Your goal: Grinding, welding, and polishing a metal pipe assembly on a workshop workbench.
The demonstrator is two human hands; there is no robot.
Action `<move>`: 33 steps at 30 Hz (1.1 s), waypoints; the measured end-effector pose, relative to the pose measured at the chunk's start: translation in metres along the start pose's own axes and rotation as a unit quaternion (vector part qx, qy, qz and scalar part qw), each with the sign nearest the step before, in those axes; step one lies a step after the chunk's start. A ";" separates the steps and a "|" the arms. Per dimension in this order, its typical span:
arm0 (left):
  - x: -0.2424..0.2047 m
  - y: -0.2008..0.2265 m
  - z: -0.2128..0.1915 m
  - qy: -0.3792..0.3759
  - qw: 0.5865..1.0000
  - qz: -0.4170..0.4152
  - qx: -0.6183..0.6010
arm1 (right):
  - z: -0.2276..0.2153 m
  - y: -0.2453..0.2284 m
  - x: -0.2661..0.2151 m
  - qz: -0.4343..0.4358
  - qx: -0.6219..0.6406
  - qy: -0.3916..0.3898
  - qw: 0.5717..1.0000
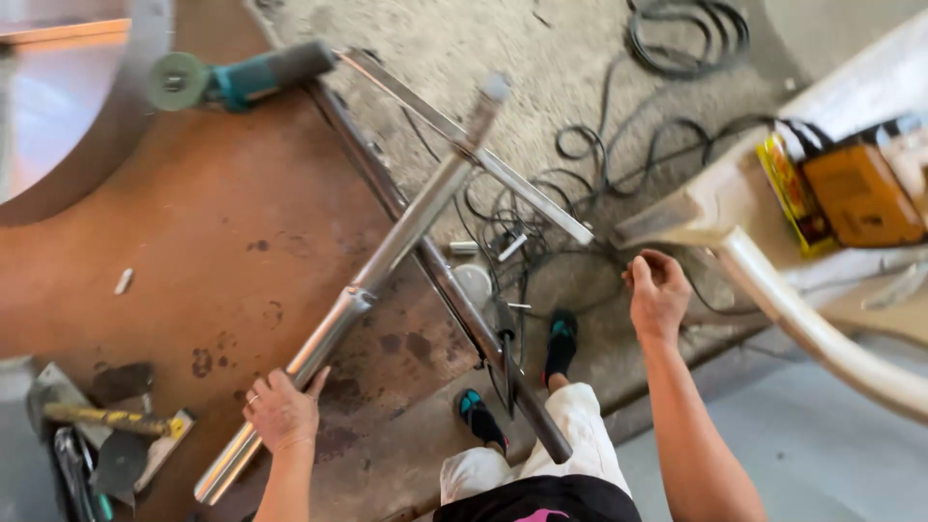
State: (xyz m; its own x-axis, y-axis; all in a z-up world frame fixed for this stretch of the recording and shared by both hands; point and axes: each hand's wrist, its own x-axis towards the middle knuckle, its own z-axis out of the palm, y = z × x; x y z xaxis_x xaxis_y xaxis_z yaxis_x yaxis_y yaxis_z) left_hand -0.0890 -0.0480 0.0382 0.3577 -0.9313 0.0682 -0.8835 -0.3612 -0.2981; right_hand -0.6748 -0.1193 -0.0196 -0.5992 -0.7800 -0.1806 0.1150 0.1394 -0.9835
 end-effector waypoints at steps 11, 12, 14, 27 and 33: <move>-0.008 0.003 -0.033 0.019 0.996 -0.020 -0.080 | 0.109 -0.177 -0.031 -0.238 -0.128 -0.137 0.953; -0.001 0.002 -0.038 0.025 0.996 -0.013 -0.084 | 0.115 -0.186 -0.034 -0.268 -0.148 -0.122 0.944; -0.002 0.005 -0.031 0.037 0.995 -0.020 -0.086 | 0.147 -0.229 -0.030 -0.343 -0.163 -0.130 0.916; -0.018 0.012 0.025 0.234 0.967 -0.040 -0.093 | 0.586 -0.215 0.070 -0.434 -0.492 -0.421 0.626; -0.025 -0.005 0.113 0.352 0.932 0.025 -0.077 | 0.663 -0.139 0.065 -0.346 -0.577 -0.445 0.591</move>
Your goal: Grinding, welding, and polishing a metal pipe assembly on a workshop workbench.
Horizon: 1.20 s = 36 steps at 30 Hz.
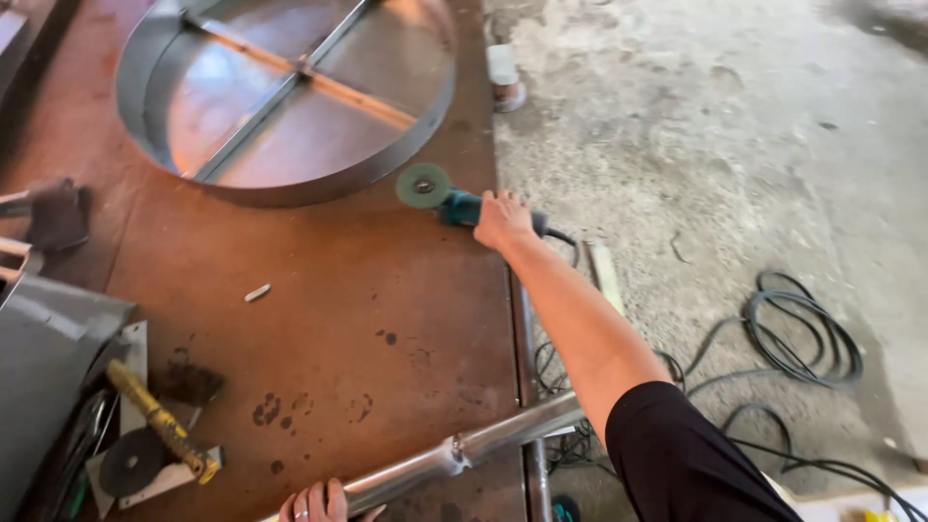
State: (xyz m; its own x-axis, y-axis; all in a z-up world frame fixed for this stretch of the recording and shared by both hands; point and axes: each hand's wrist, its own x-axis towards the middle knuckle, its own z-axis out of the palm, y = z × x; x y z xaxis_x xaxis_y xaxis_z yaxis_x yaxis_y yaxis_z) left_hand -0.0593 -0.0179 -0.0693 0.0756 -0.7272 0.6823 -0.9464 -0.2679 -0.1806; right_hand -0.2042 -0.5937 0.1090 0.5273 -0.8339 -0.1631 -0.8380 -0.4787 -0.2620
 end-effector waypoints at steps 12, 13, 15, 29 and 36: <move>0.096 0.029 -0.089 -0.244 0.965 -0.088 -0.029 | 0.020 0.011 0.034 0.035 0.006 -0.087 0.996; 0.096 0.031 -0.095 -0.250 0.963 -0.090 -0.035 | 0.024 0.030 0.039 0.039 0.001 -0.095 0.995; 0.104 0.033 -0.095 -0.313 0.946 -0.089 -0.008 | 0.021 0.064 0.063 -0.028 0.001 -0.039 0.999; 0.090 0.042 -0.093 -0.251 0.965 -0.076 0.035 | -0.107 0.313 -0.034 -0.095 0.466 0.269 0.837; 0.082 0.044 -0.098 -0.281 0.956 -0.056 0.063 | -0.041 0.447 -0.175 0.067 0.566 0.293 0.767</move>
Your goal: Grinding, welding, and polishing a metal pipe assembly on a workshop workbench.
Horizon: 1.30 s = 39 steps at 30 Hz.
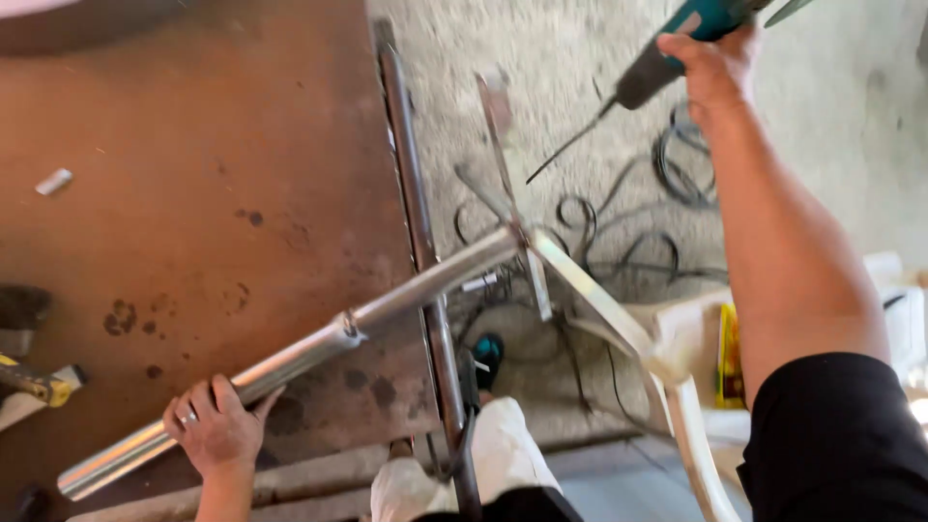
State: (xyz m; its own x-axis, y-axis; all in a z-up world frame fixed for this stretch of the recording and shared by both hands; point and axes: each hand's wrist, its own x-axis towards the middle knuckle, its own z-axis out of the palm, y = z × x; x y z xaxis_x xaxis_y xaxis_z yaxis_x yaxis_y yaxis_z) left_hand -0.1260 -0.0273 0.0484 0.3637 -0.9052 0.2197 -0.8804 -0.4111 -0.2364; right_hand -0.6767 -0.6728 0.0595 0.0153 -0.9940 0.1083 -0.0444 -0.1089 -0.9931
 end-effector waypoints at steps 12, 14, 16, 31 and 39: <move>-0.015 -0.020 0.026 -0.010 0.999 0.050 -0.001 | -0.208 -0.060 -0.402 0.238 -0.178 0.175 0.939; -0.014 -0.018 0.027 -0.007 0.998 0.055 -0.006 | -0.194 -0.096 -0.473 0.261 -0.157 0.181 0.935; -0.014 -0.015 0.029 0.001 0.998 0.058 -0.011 | -0.173 -0.129 -0.542 0.279 -0.134 0.187 0.932; 0.001 -0.041 0.022 0.037 0.991 0.108 -0.075 | 0.033 -0.189 -0.792 0.293 0.070 0.129 0.945; 0.007 -0.040 0.012 -0.019 0.990 0.093 -0.107 | 0.099 -0.211 -0.725 0.366 0.229 -0.069 0.899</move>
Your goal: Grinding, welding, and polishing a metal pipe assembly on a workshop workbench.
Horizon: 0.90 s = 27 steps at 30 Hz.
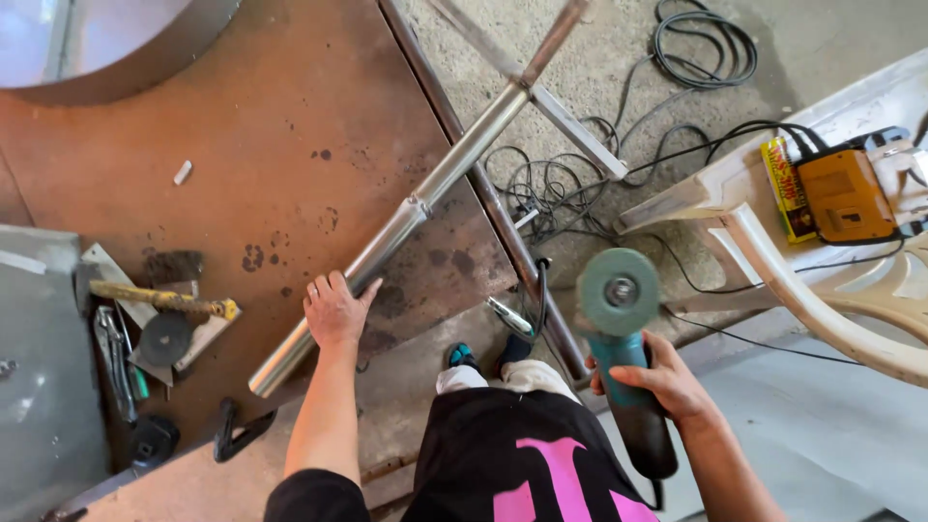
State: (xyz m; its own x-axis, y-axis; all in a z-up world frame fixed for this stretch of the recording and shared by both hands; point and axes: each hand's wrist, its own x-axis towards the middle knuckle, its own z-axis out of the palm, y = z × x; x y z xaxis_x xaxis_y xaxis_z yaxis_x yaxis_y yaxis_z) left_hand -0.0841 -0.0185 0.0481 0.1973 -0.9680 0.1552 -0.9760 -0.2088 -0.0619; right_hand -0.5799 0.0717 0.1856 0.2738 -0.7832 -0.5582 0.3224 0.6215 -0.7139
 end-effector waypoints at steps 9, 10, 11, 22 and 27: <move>0.021 -0.010 -0.006 0.015 0.999 0.036 -0.028 | -0.016 0.032 0.059 -0.069 0.000 0.028 0.997; 0.018 -0.013 -0.007 0.010 0.999 0.042 -0.029 | -0.002 0.028 0.057 -0.067 0.003 0.034 0.997; 0.023 -0.016 -0.007 0.008 0.998 0.050 -0.043 | 0.014 0.021 0.059 -0.074 0.045 0.014 0.996; 0.032 -0.049 -0.029 -0.110 0.976 0.124 -0.144 | 0.112 0.043 0.065 -0.157 0.113 0.059 0.979; 0.030 -0.057 -0.029 -0.157 0.969 0.127 -0.145 | 0.143 0.052 0.068 -0.129 0.141 0.118 0.975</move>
State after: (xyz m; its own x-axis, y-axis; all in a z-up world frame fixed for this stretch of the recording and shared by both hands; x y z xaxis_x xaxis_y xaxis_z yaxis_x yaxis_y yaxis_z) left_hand -0.0249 -0.0314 0.0852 -0.0786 -0.9873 -0.1383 -0.9729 0.0457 0.2267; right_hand -0.4149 0.0531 0.1707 -0.0537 -0.8751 -0.4809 0.5980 0.3575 -0.7173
